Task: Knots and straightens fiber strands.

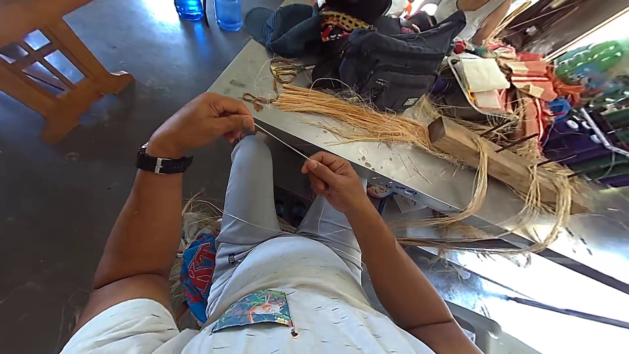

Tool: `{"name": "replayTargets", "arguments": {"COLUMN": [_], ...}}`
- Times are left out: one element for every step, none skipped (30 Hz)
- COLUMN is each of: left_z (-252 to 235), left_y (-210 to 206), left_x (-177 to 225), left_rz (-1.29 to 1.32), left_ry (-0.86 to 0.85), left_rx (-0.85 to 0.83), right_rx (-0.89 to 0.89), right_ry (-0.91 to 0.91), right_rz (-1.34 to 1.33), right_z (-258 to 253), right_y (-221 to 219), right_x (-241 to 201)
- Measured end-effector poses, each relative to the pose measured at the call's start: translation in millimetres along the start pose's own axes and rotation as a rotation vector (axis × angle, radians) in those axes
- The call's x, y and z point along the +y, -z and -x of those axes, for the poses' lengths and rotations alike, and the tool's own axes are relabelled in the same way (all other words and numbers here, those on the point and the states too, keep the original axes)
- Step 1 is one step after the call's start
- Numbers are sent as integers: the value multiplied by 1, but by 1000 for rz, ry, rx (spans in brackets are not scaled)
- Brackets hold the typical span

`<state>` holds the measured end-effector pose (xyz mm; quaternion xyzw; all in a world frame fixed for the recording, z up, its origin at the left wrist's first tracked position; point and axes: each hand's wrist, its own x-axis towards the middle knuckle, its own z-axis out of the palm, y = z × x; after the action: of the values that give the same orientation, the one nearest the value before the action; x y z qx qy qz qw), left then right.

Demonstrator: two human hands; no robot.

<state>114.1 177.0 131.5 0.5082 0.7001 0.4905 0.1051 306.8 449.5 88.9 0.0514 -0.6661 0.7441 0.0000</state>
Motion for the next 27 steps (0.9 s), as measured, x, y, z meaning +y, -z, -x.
{"name": "replayTargets", "arguments": {"left_z": [3, 5, 9, 13, 17, 22, 27, 31, 33, 35, 36, 37, 37, 36, 34, 33, 28, 23, 17, 12, 8, 4, 3, 3, 4, 5, 6], "left_y": [3, 7, 11, 15, 20, 25, 29, 31, 30, 23, 12, -3, -20, -40, -61, -82, -101, -118, -132, -143, -152, -157, -160, -160, -159, -157, -155], "left_x": [-3, -6, -7, -8, -9, -12, -17, -19, -18, -15, -10, -5, 0, 5, 12, 19, 25, 29, 30, 30, 30, 30, 32, 34, 35, 36, 36], "left_rz": [-29, -67, -103, -133, -145, -134, -93, -45, 6, 58, 106, 147, 181, 205, 223, 241, 272, 312, 371, 431, 485, 524, 548, 556, 558, 555, 552], "left_ry": [6, 16, 41, 87, 143, 177, 180, 163, 150, 139, 136, 132, 136, 141, 147, 151, 159, 155, 147, 134, 116, 99, 91, 88, 92, 101, 108], "left_rx": [47, 117, 212, 339, 496, 664, 825, 957, 1039, 1062, 1029, 944, 822, 683, 544, 418, 341, 309, 310, 338, 383, 431, 467, 494, 515, 525, 524], "right_rx": [28, 53, 78, 102, 128, 157, 188, 219, 244, 260, 271, 276, 277, 274, 271, 270, 268, 267, 268, 269, 271, 276, 279, 280, 281, 283, 284], "right_ry": [8, 16, 22, 24, 22, 19, 15, 18, 28, 42, 61, 81, 99, 110, 117, 125, 133, 142, 149, 157, 168, 172, 178, 185, 193, 200, 204], "right_rz": [17, 40, 61, 76, 83, 87, 92, 100, 113, 134, 151, 164, 175, 187, 201, 215, 230, 245, 257, 266, 276, 289, 303, 316, 322, 327, 328], "right_z": [2, 3, 5, 6, 7, 7, 8, 8, 8, 9, 8, 8, 8, 8, 8, 8, 8, 9, 9, 10, 11, 12, 13, 14, 15, 16, 17], "right_y": [3, 5, 6, 7, 7, 7, 7, 5, 4, 3, 1, 0, -2, -4, -5, -7, -8, -9, -10, -11, -12, -12, -12, -12, -13, -13, -13], "right_x": [2, 4, 7, 8, 10, 12, 13, 13, 13, 12, 12, 11, 11, 10, 10, 10, 10, 10, 11, 11, 12, 12, 12, 13, 14, 14, 15]}}
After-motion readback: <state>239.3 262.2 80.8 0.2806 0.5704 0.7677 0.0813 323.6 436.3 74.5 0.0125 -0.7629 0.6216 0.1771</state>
